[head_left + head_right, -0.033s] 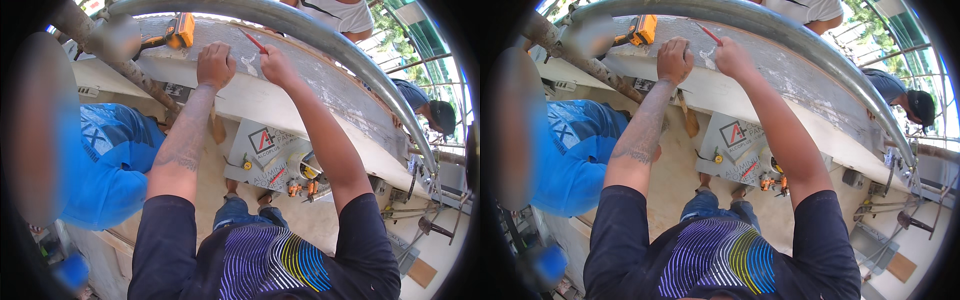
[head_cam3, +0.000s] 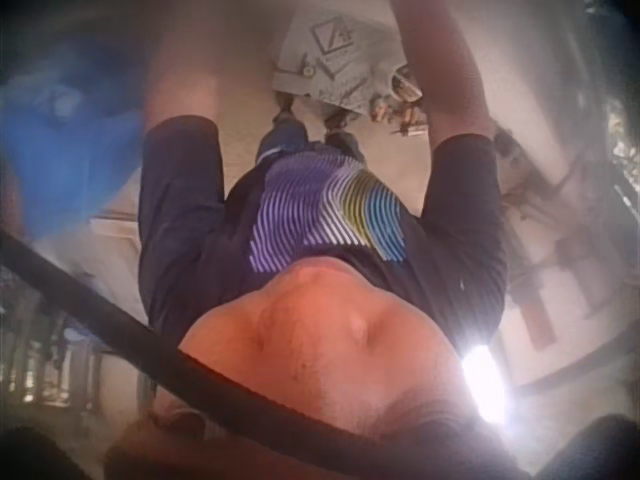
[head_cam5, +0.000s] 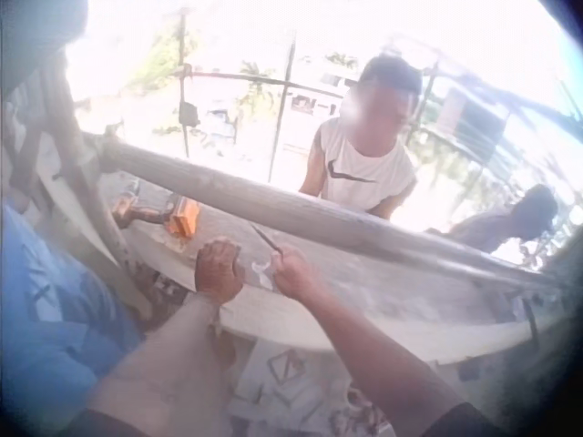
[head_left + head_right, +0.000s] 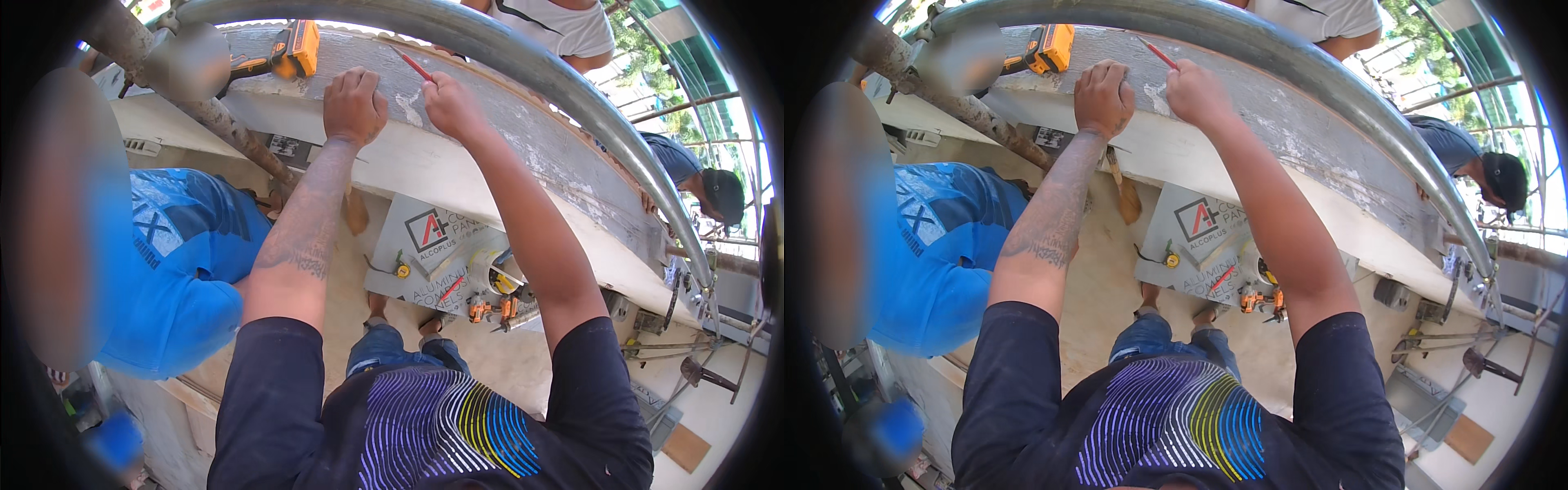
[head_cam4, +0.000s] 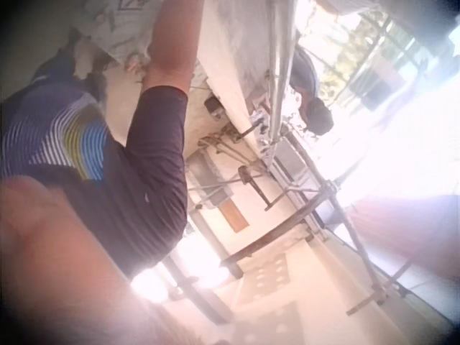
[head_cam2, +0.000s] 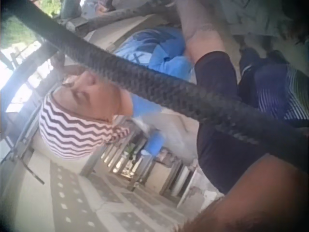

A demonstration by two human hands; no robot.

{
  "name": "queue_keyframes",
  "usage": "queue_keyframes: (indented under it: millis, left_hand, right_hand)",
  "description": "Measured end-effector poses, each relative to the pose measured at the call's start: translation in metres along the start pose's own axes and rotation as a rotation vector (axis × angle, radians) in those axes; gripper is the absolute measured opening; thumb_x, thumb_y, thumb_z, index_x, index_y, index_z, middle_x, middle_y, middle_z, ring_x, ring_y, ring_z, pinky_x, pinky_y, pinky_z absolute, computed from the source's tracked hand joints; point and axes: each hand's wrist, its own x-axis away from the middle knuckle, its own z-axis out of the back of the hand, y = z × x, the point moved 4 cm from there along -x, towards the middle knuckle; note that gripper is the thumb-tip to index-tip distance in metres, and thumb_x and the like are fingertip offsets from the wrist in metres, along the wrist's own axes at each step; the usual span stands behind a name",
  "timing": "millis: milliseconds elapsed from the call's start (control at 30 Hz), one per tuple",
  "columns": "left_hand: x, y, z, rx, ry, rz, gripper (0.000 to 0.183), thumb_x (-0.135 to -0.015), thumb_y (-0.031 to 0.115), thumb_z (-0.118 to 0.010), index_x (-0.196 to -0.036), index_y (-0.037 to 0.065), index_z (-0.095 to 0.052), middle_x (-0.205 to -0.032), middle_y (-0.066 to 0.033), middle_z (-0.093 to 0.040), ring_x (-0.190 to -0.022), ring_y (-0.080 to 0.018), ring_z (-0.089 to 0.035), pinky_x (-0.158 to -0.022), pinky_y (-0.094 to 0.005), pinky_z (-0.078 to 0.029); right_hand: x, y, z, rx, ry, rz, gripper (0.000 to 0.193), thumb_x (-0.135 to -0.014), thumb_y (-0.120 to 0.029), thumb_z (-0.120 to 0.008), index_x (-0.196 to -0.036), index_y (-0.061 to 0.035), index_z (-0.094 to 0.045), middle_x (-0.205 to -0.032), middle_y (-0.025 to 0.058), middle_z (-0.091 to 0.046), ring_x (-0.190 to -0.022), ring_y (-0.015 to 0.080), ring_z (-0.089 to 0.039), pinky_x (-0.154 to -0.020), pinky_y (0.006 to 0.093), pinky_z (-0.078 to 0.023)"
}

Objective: The person positions a large white panel onto a metal scaffolding structure and secures it using a cordless drill. They then apply sealant along the panel's edge using a caulking gun and smooth the bead with a tool. Other workers assist by holding the panel and passing materials.

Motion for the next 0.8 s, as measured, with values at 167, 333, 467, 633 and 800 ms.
queue_keyframes:
  millis: [167, 333, 467, 633, 800]
  left_hand:
    - [0.002, -0.007, -0.008, -0.039, 0.035, -0.041, 0.031, -0.090, 0.026, -0.063, -0.117, 0.016, -0.075, -0.127, -0.0061, -0.072, -0.123, -0.0318, -0.067, -0.106, -0.0476, -0.051]
    - [-0.002, -0.008, -0.013, -0.037, 0.043, -0.037, 0.032, -0.089, 0.026, -0.062, -0.116, 0.017, -0.074, -0.127, -0.0058, -0.072, -0.121, -0.0313, -0.067, -0.104, -0.0473, -0.051]
    - [-0.003, -0.009, -0.011, -0.029, 0.094, -0.058, 0.028, -0.086, 0.023, -0.065, -0.113, 0.018, -0.072, -0.123, -0.0041, -0.070, -0.119, -0.0292, -0.067, -0.101, -0.0468, -0.052]
    - [-0.002, -0.010, -0.012, -0.047, 0.074, -0.042, 0.031, -0.087, 0.026, -0.062, -0.114, 0.018, -0.075, -0.124, -0.0044, -0.072, -0.118, -0.0300, -0.068, -0.102, -0.0461, -0.052]
    - [-0.002, -0.010, -0.014, -0.062, 0.088, -0.059, 0.031, -0.087, 0.027, -0.063, -0.114, 0.019, -0.076, -0.125, -0.0037, -0.073, -0.118, -0.0298, -0.069, -0.102, -0.0459, -0.052]
  right_hand:
    - [-0.034, -0.003, -0.009, 0.086, 0.053, 0.094, 0.040, -0.112, -0.034, -0.054, -0.134, -0.0078, -0.075, -0.125, 0.0259, -0.077, -0.121, 0.0463, -0.071, -0.105, 0.0548, -0.055]
    - [-0.058, -0.002, -0.015, 0.180, 0.130, 0.090, 0.039, -0.110, -0.031, -0.059, -0.137, -0.0102, -0.077, -0.136, 0.0211, -0.076, -0.126, 0.0414, -0.071, -0.110, 0.0507, -0.055]
    - [-0.069, -0.007, -0.020, 0.185, 0.141, 0.091, 0.039, -0.110, -0.031, -0.057, -0.136, -0.0099, -0.078, -0.135, 0.0219, -0.076, -0.125, 0.0418, -0.072, -0.110, 0.0505, -0.055]
    - [-0.069, -0.019, -0.021, 0.228, 0.119, 0.140, 0.037, -0.108, -0.027, -0.057, -0.129, -0.0100, -0.081, -0.124, 0.0228, -0.080, -0.118, 0.0421, -0.075, -0.104, 0.0518, -0.059]
    - [-0.068, -0.036, -0.020, 0.308, 0.013, 0.008, 0.034, -0.105, -0.023, -0.058, -0.124, -0.0118, -0.083, -0.118, 0.0228, -0.081, -0.114, 0.0409, -0.077, -0.100, 0.0524, -0.061]
